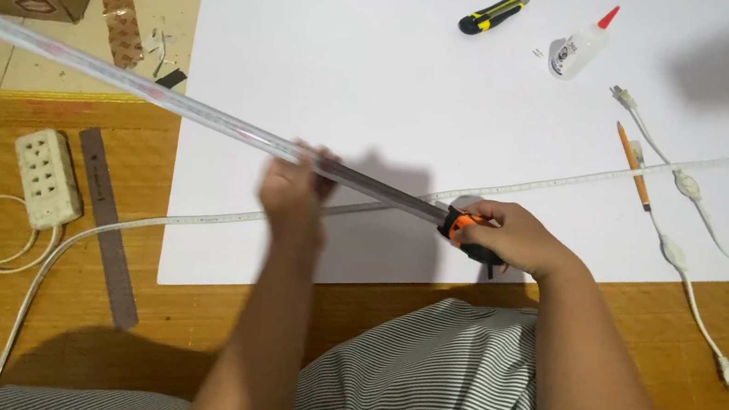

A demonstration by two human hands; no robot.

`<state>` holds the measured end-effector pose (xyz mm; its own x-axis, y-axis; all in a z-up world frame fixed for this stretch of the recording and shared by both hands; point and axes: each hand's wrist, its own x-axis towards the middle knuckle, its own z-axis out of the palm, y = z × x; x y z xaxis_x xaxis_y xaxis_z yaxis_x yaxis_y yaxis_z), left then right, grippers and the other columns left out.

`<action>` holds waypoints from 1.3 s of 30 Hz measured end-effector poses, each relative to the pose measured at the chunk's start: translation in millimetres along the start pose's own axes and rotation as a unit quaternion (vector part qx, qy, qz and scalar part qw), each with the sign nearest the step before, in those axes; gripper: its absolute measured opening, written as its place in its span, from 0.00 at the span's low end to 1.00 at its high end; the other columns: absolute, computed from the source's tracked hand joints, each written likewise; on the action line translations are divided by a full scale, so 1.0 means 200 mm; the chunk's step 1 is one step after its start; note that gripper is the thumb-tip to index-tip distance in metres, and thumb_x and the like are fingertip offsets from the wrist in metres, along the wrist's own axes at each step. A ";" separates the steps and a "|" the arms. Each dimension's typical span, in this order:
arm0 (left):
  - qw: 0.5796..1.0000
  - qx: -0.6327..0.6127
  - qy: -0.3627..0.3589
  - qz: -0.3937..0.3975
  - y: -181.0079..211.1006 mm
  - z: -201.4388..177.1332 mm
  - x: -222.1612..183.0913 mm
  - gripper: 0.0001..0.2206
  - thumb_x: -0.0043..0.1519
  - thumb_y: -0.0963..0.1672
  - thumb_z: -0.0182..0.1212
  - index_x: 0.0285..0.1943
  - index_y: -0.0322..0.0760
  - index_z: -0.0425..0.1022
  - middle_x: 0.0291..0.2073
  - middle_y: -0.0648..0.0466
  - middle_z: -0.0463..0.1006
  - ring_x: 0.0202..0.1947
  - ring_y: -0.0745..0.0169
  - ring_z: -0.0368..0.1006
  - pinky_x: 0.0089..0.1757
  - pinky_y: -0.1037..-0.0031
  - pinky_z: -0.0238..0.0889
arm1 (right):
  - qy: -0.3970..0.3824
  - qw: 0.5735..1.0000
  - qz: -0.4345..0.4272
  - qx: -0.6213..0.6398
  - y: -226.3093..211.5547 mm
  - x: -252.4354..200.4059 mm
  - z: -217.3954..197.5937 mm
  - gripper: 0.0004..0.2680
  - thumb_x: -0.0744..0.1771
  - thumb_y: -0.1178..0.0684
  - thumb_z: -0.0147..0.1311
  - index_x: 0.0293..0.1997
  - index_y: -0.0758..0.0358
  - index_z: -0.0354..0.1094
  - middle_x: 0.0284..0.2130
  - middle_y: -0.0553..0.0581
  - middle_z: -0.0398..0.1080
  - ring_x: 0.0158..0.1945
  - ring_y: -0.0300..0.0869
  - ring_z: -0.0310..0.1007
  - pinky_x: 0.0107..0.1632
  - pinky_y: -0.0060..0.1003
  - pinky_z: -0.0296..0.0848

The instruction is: Measuring a flexible LED light strip with a tape measure and cutting it to length with scissors.

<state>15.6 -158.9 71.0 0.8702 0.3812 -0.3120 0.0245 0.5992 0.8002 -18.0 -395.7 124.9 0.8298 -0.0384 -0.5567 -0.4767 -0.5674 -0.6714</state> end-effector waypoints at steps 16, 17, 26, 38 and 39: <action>0.971 0.129 -0.067 -0.191 -0.23 0.16 -0.41 0.15 0.61 0.44 0.48 0.50 0.27 0.69 0.39 0.44 0.76 0.38 0.60 0.73 0.39 0.73 0.68 | -0.097 0.989 0.102 0.050 -0.23 -0.16 0.20 0.25 0.61 0.41 0.49 0.56 0.73 0.56 0.49 0.78 0.60 0.45 0.64 0.69 0.30 0.48 0.76; 0.972 0.139 -0.062 -0.180 -0.23 0.15 -0.39 0.14 0.62 0.45 0.47 0.48 0.27 0.70 0.37 0.44 0.77 0.36 0.60 0.73 0.37 0.72 0.68 | -0.101 0.989 0.093 0.059 -0.22 -0.15 0.20 0.26 0.61 0.38 0.47 0.56 0.73 0.55 0.50 0.78 0.59 0.48 0.65 0.68 0.36 0.52 0.75; 0.769 0.540 -0.320 -0.120 0.12 0.15 -0.23 0.14 0.61 0.47 0.47 0.47 0.38 0.75 0.36 0.50 0.78 0.39 0.56 0.75 0.38 0.68 0.67 | 0.047 0.973 -0.061 0.216 -0.26 0.01 0.06 0.19 0.64 0.43 0.43 0.55 0.68 0.58 0.43 0.70 0.66 0.36 0.57 0.69 0.33 0.48 0.70; 0.739 0.472 -0.394 -0.275 0.11 0.02 -0.25 0.12 0.59 0.45 0.45 0.38 0.33 0.73 0.29 0.48 0.74 0.37 0.56 0.68 0.42 0.69 0.61 | 0.186 0.934 -0.109 0.285 -0.19 0.12 0.05 0.12 0.67 0.51 0.38 0.35 0.64 0.70 0.11 0.56 0.58 0.12 0.36 0.55 0.14 0.24 0.57; 0.761 0.431 -0.388 -0.291 0.11 0.01 -0.25 0.11 0.57 0.45 0.47 0.33 0.34 0.72 0.26 0.48 0.71 0.35 0.56 0.67 0.40 0.69 0.61 | 0.191 0.931 -0.105 0.294 -0.20 0.13 0.06 0.11 0.67 0.51 0.40 0.34 0.65 0.70 0.13 0.57 0.59 0.14 0.35 0.55 0.14 0.23 0.56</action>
<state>-26.8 -166.8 106.3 0.6088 -0.5032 -0.6133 0.5387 -0.3053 0.7852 18.6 -365.0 131.7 0.9116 -0.3303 -0.2447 -0.2764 -0.0519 -0.9596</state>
